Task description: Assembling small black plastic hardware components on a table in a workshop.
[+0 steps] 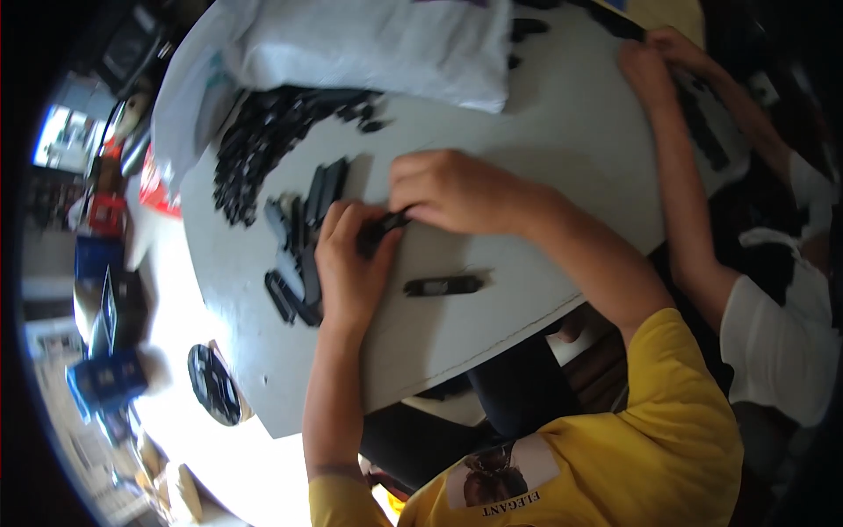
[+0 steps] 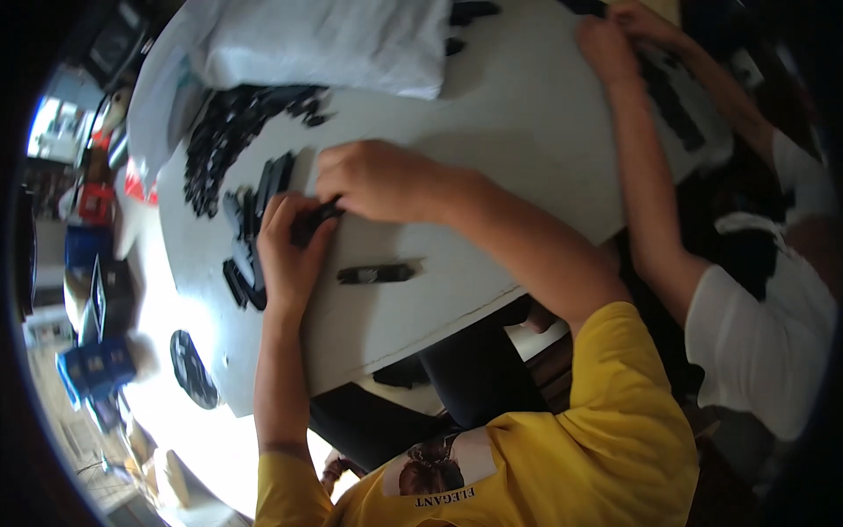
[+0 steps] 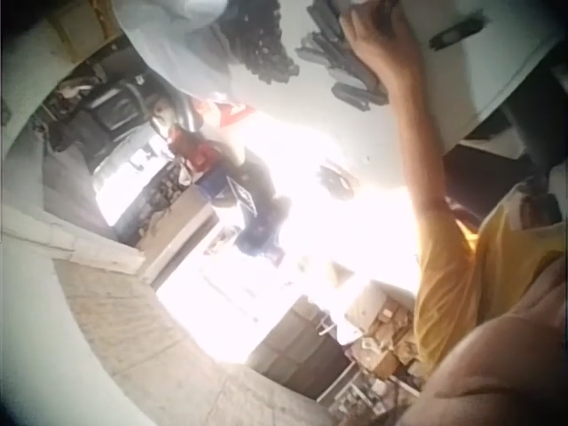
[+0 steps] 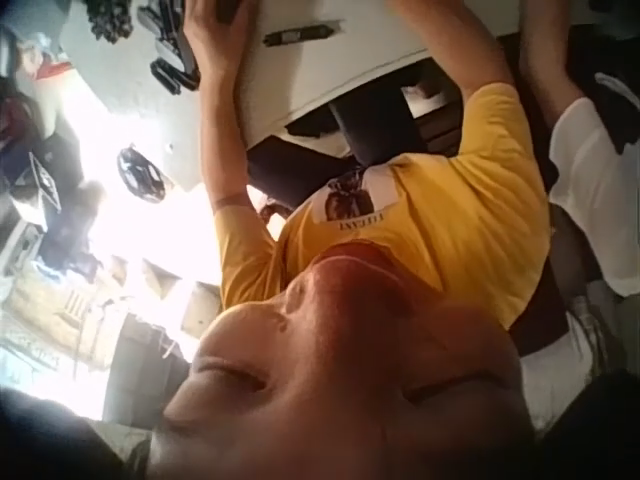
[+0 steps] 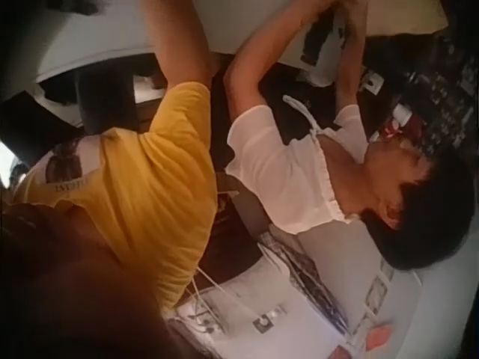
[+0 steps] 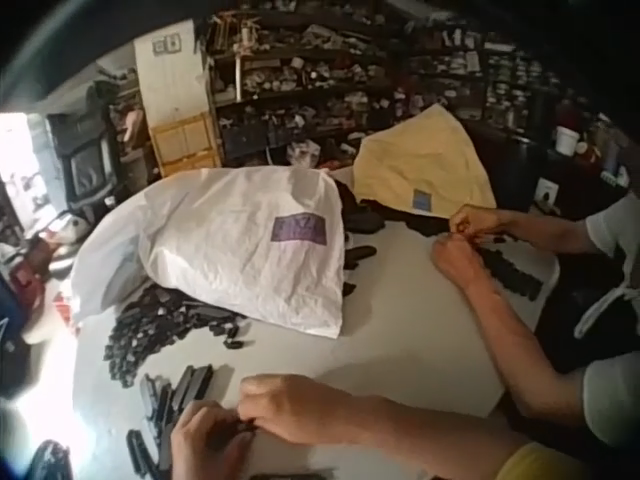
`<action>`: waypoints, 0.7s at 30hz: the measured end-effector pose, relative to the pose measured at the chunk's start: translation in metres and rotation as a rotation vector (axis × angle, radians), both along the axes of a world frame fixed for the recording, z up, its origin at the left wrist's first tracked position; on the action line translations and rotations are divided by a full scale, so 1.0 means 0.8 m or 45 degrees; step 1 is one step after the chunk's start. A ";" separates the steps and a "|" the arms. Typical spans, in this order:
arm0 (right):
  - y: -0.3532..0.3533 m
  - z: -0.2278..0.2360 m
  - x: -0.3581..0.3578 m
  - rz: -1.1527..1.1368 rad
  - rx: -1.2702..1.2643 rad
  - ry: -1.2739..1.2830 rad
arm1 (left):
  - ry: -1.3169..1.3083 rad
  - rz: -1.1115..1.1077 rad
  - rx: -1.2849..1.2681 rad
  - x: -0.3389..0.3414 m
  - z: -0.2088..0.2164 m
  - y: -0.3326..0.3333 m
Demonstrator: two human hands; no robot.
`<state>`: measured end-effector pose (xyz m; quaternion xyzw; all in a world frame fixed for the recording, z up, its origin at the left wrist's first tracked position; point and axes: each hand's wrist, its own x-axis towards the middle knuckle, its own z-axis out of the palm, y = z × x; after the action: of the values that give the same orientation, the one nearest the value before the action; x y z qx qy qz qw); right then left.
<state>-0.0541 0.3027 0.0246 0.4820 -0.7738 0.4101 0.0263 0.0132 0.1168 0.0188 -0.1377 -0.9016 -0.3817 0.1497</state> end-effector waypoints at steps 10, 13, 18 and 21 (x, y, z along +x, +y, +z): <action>-0.014 -0.015 0.002 -0.054 -0.014 -0.229 | -0.136 -0.075 0.064 0.003 -0.007 -0.007; -0.011 -0.013 0.005 -0.094 0.081 -0.307 | -0.144 -0.131 0.099 0.001 -0.007 -0.007; -0.027 0.002 0.029 -0.287 0.357 -0.086 | -0.249 -0.169 0.238 -0.001 -0.012 -0.014; -0.029 0.001 0.033 -0.316 0.366 -0.019 | -0.311 -0.147 0.196 -0.001 -0.014 -0.016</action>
<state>-0.0281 0.2795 0.0253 0.3786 -0.8781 0.2925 0.0018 0.0124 0.1037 0.0077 -0.1300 -0.8717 -0.4718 0.0268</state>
